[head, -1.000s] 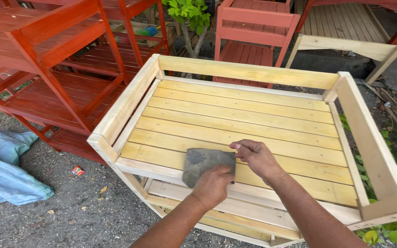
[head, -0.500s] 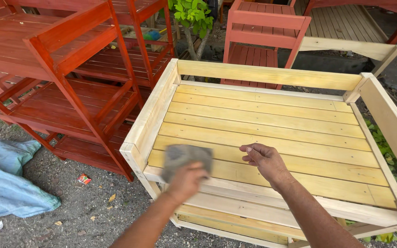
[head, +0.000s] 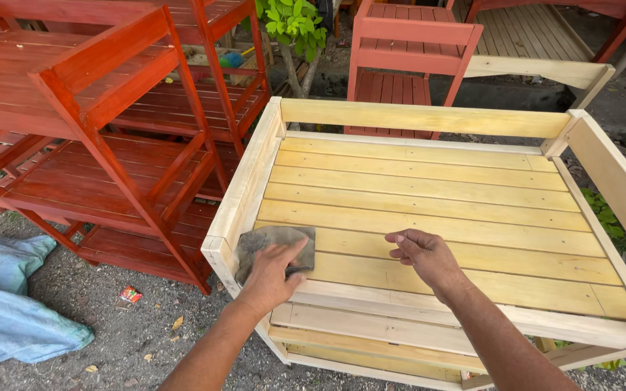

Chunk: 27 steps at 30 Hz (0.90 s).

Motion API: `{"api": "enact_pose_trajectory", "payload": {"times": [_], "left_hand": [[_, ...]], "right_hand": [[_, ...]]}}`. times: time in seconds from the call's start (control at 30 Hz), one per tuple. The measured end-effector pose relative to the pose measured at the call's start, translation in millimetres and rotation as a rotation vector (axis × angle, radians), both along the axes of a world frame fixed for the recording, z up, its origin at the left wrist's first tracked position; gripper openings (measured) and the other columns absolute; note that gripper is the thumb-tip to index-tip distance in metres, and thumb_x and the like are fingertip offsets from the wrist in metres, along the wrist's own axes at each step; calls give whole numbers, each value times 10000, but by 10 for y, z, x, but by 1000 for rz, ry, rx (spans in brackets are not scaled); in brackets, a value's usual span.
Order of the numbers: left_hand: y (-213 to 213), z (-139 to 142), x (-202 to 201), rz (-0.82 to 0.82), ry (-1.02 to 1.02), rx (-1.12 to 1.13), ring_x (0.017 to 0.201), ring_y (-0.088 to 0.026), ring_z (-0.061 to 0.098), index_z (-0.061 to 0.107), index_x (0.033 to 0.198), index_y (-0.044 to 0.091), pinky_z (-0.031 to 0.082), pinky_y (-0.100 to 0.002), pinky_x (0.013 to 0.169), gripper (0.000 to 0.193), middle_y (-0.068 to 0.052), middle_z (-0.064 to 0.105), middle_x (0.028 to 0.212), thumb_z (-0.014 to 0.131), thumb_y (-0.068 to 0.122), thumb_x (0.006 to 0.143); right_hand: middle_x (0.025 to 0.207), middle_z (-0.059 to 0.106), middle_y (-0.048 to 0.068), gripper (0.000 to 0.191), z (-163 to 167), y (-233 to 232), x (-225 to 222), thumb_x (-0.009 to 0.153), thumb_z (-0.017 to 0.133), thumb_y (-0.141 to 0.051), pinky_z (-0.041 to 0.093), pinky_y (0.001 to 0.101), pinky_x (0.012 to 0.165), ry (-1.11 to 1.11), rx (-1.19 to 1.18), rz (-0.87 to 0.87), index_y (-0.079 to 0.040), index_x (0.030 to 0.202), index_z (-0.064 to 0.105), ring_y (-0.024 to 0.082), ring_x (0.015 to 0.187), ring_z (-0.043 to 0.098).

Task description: The person sands the surface of a wooden chair using a sanding block. They work across the seat slats and then move to the backrest and side rails, smoothing the wood by hand.

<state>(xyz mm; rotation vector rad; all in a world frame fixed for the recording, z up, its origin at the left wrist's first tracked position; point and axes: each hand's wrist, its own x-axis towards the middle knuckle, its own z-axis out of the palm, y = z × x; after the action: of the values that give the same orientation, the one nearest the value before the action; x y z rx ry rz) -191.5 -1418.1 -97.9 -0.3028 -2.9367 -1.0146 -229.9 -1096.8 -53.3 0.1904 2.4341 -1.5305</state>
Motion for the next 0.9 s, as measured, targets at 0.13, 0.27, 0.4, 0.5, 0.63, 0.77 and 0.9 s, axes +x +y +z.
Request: {"api": "enact_pose_trajectory", "payload": {"times": [0.13,0.27,0.4,0.5,0.63,0.77,0.9], "left_hand": [[594,230,-287,114,-104,-440,1545,-312,150,438,1532,424,56,-523,1198,644,-91,226,1684,606,548,923],[1679,300,-439,120,-88,-416,1573,-282,81,413,1544,426,16,-594,1232,531,-36,144,1696,437,459,1015],[2809,330,-652,17,-55,-388,1576,-292,109,408,1540,385,30,-632,1223,516,-27,166,1702,436,411,1025],[3574,359,-838,-84,-80,-377,1576,-290,99,369,1561,363,30,-633,1222,531,-35,146,1706,422,405,1034],[4597,370,-1005,-196,-81,-356,1583,-290,67,335,1587,323,31,-614,1230,540,-50,120,1712,394,382,1053],[5611,294,-928,-283,-97,-345,1579,-273,23,300,1600,307,1,-605,1235,558,-29,84,1712,373,378,1051],[6452,201,-683,-356,-116,-324,1597,-258,38,377,1556,258,3,-577,1248,510,-30,105,1721,366,360,1057]], "right_hand": [[1167,779,81,381,302,700,-184,1032,517,-314,540,345,1022,-10,-41,-13,-103,1244,752,183,1108,722],[1179,777,44,381,324,1559,-354,1034,507,-304,554,329,1001,13,-81,-16,-83,1228,749,188,1091,734],[1151,785,57,381,337,2362,-397,1034,514,-307,558,336,970,25,-91,-20,-81,1215,762,195,1068,740],[1136,785,66,381,343,2778,-410,1035,511,-310,562,331,972,52,-90,-38,-86,1215,761,187,1060,737],[1143,783,58,383,327,3441,-326,1029,509,-308,563,342,978,57,-108,-65,-80,1208,759,182,1051,739],[1133,786,85,394,233,4115,-177,1036,498,-320,560,340,1004,55,-99,-62,-82,1221,751,175,1061,734],[1107,787,121,385,335,4705,36,1047,491,-306,566,338,998,107,-109,-41,-69,1224,737,181,1044,734]]}}
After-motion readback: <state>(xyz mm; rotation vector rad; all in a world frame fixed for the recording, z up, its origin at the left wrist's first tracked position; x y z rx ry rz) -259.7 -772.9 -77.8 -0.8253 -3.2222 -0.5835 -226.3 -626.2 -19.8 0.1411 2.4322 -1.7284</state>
